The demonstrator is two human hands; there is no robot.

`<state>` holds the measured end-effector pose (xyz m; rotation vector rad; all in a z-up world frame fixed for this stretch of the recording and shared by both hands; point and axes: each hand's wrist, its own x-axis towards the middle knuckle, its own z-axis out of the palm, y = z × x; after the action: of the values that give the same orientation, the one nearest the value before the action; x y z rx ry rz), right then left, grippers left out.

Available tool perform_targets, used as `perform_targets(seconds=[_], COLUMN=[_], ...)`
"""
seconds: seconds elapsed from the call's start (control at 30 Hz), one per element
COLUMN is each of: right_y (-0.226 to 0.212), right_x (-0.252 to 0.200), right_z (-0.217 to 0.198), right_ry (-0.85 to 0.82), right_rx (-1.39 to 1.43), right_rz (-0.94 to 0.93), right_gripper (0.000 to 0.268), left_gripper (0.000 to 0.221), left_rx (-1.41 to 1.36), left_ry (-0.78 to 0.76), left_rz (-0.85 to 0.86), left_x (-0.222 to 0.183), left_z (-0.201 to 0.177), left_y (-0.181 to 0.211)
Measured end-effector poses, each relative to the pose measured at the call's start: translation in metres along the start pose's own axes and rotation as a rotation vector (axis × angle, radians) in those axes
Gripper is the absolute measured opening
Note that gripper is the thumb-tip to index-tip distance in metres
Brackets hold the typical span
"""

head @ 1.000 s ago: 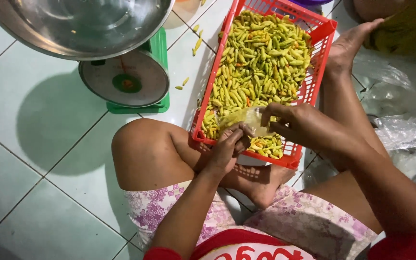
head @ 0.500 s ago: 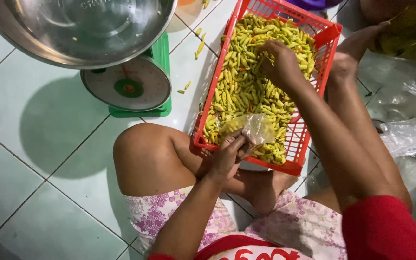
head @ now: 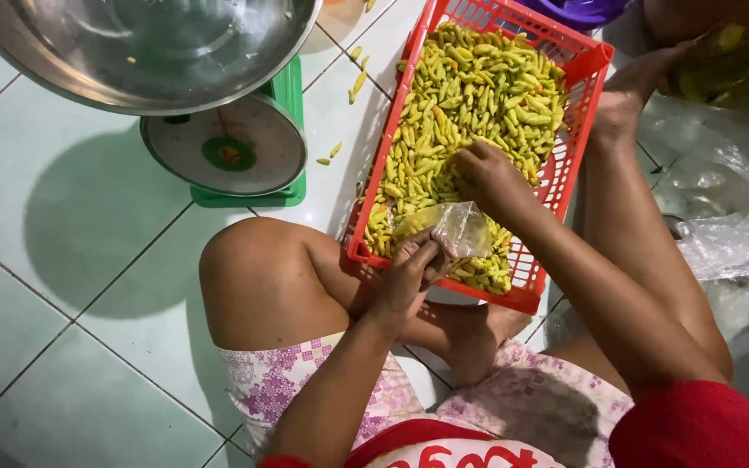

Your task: Bagging small green chilies from a plastic crate into individual plastic bags while sitting on the floor.

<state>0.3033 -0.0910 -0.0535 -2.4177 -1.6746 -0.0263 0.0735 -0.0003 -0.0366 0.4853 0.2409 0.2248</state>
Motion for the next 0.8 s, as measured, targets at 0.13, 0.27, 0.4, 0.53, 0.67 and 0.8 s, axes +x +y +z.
perform_targets(seconds=[0.13, 0.27, 0.4, 0.53, 0.67, 0.8], right_y=[-0.015, -0.051, -0.061, -0.082, -0.095, -0.092], right_x=[-0.015, 0.013, 0.002, 0.004, 0.007, 0.009], right_z=[-0.057, -0.175, -0.209, -0.205, -0.176, -0.171], right_ry=[-0.197, -0.413, -0.372, -0.61, -0.718, -0.729], right_rx=[0.333, 0.339, 0.796, 0.794, 0.874, 0.904], right_rz=[0.401, 0.604, 0.586, 0.531, 0.529, 0.57], right_gripper=[0.037, 0.032, 0.03, 0.03, 0.03, 0.031], left_gripper=[0.021, 0.02, 0.02, 0.019, 0.019, 0.02], left_rx=[0.035, 0.063, 0.023, 0.014, -0.004, -0.001], left_ry=[-0.001, 0.016, -0.004, -0.04, -0.05, -0.079], left_rz=[-0.009, -0.03, -0.042, -0.045, -0.035, -0.04], left_x=[-0.001, -0.001, 0.0, 0.003, 0.0, 0.0], left_z=[0.001, 0.0, 0.001, -0.005, 0.006, 0.001], left_y=[0.0, -0.005, -0.006, -0.013, 0.005, 0.003])
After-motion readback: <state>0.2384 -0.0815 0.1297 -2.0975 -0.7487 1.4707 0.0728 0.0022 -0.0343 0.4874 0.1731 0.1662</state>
